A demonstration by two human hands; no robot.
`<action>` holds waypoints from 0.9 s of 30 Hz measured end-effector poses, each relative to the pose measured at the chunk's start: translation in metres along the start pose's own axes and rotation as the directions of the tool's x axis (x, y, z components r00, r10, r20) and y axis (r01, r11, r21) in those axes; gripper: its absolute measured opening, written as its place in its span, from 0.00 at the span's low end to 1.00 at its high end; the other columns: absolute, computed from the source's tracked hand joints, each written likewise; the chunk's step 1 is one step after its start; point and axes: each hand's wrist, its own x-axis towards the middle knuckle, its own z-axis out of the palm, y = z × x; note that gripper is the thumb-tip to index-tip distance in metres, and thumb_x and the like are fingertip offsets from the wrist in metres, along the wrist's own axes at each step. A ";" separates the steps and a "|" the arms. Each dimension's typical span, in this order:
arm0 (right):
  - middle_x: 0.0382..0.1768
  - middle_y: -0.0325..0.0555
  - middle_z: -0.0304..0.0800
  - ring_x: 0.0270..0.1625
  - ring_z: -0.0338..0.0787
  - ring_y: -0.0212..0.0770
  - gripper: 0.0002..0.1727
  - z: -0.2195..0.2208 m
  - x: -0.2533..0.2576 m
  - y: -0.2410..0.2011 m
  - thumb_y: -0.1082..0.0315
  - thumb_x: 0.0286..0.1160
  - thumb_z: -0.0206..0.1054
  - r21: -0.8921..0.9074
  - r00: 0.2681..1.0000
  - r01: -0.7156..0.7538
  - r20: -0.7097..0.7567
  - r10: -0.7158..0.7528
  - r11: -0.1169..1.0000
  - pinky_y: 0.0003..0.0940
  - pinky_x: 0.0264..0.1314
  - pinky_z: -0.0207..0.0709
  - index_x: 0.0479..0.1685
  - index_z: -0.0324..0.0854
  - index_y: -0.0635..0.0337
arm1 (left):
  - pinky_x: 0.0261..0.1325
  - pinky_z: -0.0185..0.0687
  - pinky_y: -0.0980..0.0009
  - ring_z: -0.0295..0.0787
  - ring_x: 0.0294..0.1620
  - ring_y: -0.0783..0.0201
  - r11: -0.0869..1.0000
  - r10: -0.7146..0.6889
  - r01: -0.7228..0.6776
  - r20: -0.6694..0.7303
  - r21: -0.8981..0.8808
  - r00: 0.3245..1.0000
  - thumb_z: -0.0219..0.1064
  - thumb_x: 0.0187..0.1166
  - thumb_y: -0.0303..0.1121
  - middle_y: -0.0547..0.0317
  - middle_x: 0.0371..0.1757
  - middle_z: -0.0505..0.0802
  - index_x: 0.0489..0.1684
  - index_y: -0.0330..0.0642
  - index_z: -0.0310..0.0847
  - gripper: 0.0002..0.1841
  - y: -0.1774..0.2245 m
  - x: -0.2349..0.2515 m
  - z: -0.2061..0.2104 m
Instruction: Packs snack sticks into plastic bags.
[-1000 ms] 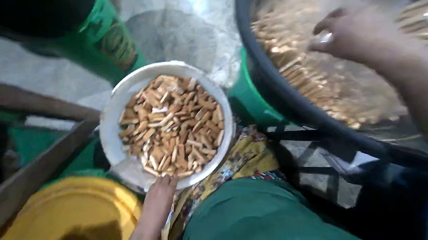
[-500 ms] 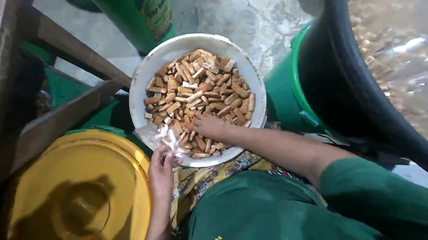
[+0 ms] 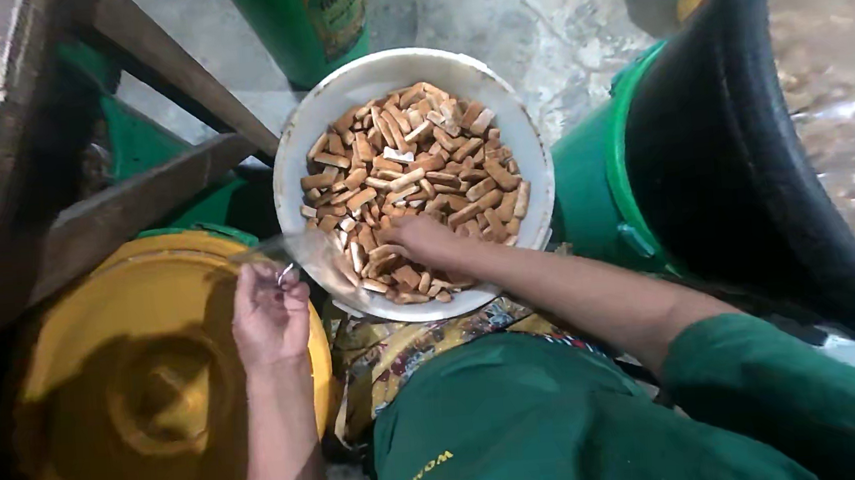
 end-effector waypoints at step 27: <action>0.63 0.65 0.85 0.69 0.85 0.63 0.20 -0.016 -0.051 0.019 0.71 0.80 0.69 0.107 0.978 -0.088 -0.181 0.107 0.990 0.57 0.74 0.77 0.69 0.81 0.68 | 0.73 0.76 0.42 0.83 0.69 0.39 -0.252 -0.366 -0.564 0.462 0.787 0.808 0.72 0.78 0.28 0.36 0.66 0.87 0.61 0.31 0.85 0.16 -0.042 0.031 0.052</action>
